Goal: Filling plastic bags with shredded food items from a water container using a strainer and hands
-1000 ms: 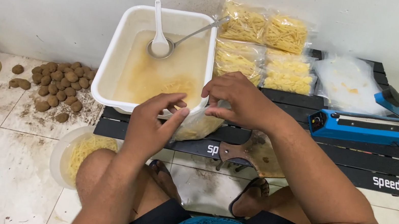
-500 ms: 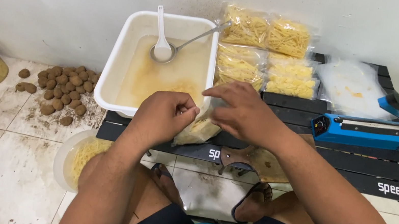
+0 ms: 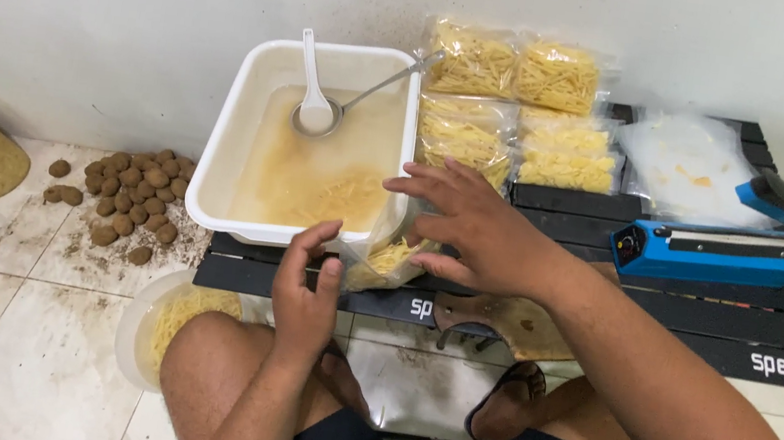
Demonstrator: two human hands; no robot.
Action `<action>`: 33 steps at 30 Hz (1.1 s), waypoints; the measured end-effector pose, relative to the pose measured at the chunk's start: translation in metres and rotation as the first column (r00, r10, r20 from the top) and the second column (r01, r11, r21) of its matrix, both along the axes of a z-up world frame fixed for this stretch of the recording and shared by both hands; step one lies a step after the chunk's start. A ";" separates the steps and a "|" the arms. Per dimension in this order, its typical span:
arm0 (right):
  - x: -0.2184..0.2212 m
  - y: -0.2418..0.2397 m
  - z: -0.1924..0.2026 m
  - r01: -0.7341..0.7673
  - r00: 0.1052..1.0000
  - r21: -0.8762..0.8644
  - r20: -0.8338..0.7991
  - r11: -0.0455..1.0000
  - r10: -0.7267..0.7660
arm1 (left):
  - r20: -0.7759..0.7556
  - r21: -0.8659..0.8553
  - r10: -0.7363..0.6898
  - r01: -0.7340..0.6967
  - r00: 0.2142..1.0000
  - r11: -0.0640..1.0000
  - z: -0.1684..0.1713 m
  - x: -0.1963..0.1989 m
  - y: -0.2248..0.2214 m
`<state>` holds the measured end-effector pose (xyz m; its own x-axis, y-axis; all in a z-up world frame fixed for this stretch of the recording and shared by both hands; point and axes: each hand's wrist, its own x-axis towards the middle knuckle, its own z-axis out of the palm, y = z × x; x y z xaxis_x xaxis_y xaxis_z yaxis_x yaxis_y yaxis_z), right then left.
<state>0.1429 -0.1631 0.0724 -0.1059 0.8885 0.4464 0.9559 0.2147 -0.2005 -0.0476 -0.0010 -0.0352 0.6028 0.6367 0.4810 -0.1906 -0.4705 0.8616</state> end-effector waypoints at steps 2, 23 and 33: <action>-0.002 0.000 0.002 -0.006 0.999 -0.021 -0.050 1.000 0.005 | -0.007 0.079 0.003 -0.002 1.000 0.997 -0.015 -0.004 -0.001; 0.123 0.170 0.003 0.129 0.977 -0.253 -0.135 0.959 -0.167 | -0.020 0.513 0.224 -0.182 0.974 0.839 -0.048 0.019 0.025; 0.172 0.363 -0.070 0.147 0.623 -0.116 0.782 0.982 -0.001 | -0.079 0.454 0.252 -0.190 0.965 0.870 -0.055 0.022 0.021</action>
